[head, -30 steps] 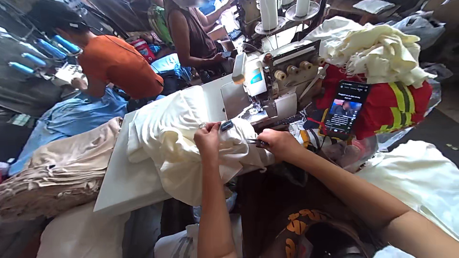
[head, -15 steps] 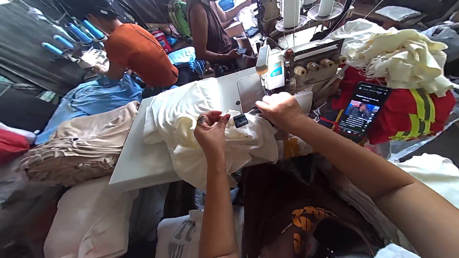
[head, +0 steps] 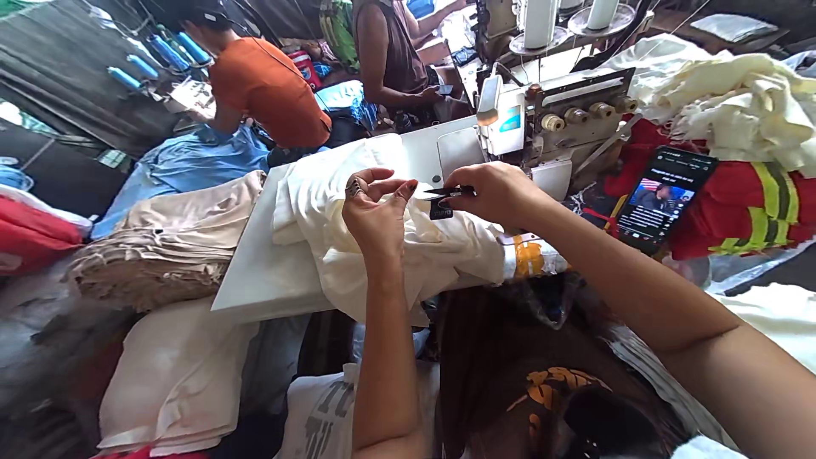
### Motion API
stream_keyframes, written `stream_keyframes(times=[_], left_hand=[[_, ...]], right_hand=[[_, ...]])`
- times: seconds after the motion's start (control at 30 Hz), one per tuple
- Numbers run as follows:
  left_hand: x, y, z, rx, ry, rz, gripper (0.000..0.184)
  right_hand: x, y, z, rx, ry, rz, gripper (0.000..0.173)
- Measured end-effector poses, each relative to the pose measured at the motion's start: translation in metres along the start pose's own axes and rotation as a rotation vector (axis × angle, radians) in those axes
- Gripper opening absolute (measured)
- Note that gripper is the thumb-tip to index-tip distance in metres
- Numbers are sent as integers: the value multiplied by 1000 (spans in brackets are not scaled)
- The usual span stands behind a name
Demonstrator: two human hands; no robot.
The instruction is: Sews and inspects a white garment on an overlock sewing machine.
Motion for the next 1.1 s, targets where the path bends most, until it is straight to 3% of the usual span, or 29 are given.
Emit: stream_keyframes(times=[0.2,0.33,0.43,0.5,0.57,0.63,0.73,0.8,0.87,0.93,1.0,1.1], left_hand=[[-23,3,-16,46,27,-176,39],[-39,1,4,80,256,-372,15],[-33,-12,31,125,205,-376,46],[-10,-21,32,219,88,-336,52],[23,-30,14,345,7,-280,43],[58,-39,-25,511,-28,-254,42],[101,-30,-84,732,-86,-227,49],[105,-21,-102,809,-91,-256,31],[77,-16,-94,858,-82,-246,21],[40,-15,-66,853,-32,-242,25],[-19,1,-27,908,-14,-405,31],[-118,62,7,1257,-49,-610,23]], right_hand=[[11,-9,-2,-1,20,12,22],[-13,1,27,-232,-248,-47,24],[-72,33,35,-356,-447,-184,33],[-114,70,13,-320,-493,-332,30],[-146,103,-29,-227,-507,-517,30],[-148,121,-69,-121,-499,-606,38],[-135,114,-100,-145,-469,-606,44],[-129,104,-105,-157,-466,-581,33],[-122,107,-90,-129,-510,-514,29],[-114,126,-61,-89,-506,-390,26],[-111,159,-20,-132,-411,-281,21],[-124,218,46,-384,-276,-258,12]])
Point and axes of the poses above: each hand's wrist, its own y-axis away from the middle knuckle, its own z-axis out of the back of the hand, x = y × z, the point moved 8 cm from there along -y, towards the middle knuckle, and after that the axes turned 12 degrees about -z, right-handed, at the moved point
